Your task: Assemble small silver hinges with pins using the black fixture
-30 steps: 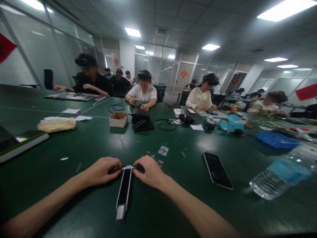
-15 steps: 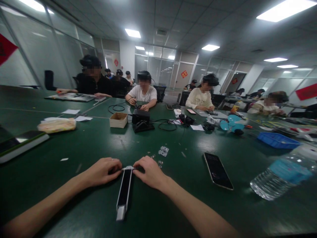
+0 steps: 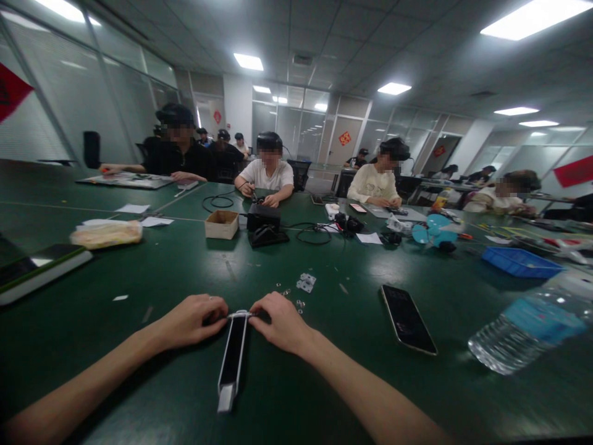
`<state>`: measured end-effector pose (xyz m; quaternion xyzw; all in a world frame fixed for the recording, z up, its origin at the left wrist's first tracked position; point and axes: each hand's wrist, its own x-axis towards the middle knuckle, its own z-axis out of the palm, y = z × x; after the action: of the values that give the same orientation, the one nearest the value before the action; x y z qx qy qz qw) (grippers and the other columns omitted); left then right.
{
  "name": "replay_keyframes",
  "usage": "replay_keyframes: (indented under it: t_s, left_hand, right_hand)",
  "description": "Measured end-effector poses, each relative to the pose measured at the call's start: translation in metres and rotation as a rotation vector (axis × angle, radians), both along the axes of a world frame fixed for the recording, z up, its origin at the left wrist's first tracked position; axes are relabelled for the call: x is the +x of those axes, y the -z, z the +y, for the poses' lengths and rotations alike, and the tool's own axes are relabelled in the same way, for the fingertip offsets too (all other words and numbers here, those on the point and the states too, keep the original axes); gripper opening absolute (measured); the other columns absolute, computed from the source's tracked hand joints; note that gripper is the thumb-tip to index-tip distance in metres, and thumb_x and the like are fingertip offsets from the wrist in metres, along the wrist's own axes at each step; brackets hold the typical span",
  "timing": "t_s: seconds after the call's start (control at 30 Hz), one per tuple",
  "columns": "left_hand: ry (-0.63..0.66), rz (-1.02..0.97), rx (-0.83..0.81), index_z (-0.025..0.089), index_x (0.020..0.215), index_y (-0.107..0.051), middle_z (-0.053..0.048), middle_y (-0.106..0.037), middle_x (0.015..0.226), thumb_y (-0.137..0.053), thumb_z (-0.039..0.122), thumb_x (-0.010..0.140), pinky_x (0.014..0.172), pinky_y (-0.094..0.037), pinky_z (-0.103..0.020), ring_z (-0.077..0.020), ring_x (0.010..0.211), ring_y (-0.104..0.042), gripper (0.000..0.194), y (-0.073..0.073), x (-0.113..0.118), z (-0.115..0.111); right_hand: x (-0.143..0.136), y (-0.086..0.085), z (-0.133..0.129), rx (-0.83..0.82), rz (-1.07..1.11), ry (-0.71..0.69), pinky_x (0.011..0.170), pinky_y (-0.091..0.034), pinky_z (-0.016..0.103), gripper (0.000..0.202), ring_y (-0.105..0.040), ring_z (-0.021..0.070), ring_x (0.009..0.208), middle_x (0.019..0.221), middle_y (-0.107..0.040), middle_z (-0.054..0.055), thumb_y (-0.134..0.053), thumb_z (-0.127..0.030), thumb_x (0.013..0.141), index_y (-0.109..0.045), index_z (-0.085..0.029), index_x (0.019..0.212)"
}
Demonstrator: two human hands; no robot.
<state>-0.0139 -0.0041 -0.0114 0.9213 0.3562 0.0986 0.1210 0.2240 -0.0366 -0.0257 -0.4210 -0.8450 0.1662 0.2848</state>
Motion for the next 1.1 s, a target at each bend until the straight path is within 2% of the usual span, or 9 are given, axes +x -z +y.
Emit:
replay_keyframes:
  t_s: [0.3,0.6,0.77,1.1]
  left_hand:
    - [0.016,-0.008,0.010,0.019,0.089,-0.061,0.000,-0.060,0.070,-0.047,0.030,0.088,0.062,-0.038,-0.025,-0.0157,0.065,-0.057,0.017,0.0019,-0.0007,0.0013]
    - [0.001,0.017,0.004,0.019,0.089,-0.061,0.000,-0.062,0.071,-0.046,0.032,0.088,0.062,-0.039,-0.025,-0.0156,0.065,-0.057,0.019,-0.0004,0.0003,0.0000]
    - [0.017,0.002,0.018,0.019,0.089,-0.061,0.000,-0.061,0.071,-0.045,0.032,0.088,0.062,-0.039,-0.026,-0.0153,0.065,-0.057,0.020,0.0026,-0.0010,0.0017]
    - [0.009,0.006,0.022,0.019,0.089,-0.061,0.000,-0.061,0.070,-0.046,0.032,0.088,0.061,-0.039,-0.025,-0.0156,0.065,-0.057,0.020,0.0024,-0.0008,0.0015]
  right_hand:
    - [-0.0006,0.0056,0.0013,0.028,0.012,0.001,0.077,-0.046,0.030,0.009,-0.058,0.0160,0.083,0.088,-0.066,0.004,-0.064,-0.020,0.084,-0.065,-0.016,0.092]
    - [-0.0003,0.0030,0.0007,-0.009,0.042,0.004,0.077,-0.047,0.030,0.018,-0.058,0.0164,0.084,0.091,-0.065,0.004,-0.065,-0.017,0.079,-0.062,-0.016,0.097]
    - [-0.0005,0.0009,-0.0004,-0.041,0.043,0.053,0.075,-0.049,0.030,0.018,-0.057,0.0166,0.082,0.090,-0.062,0.005,-0.063,-0.015,0.078,-0.059,-0.015,0.095]
    - [-0.0002,0.0022,-0.0011,-0.052,0.026,0.039,0.074,-0.048,0.030,0.012,-0.056,0.0165,0.081,0.089,-0.061,0.005,-0.061,-0.019,0.082,-0.059,-0.016,0.093]
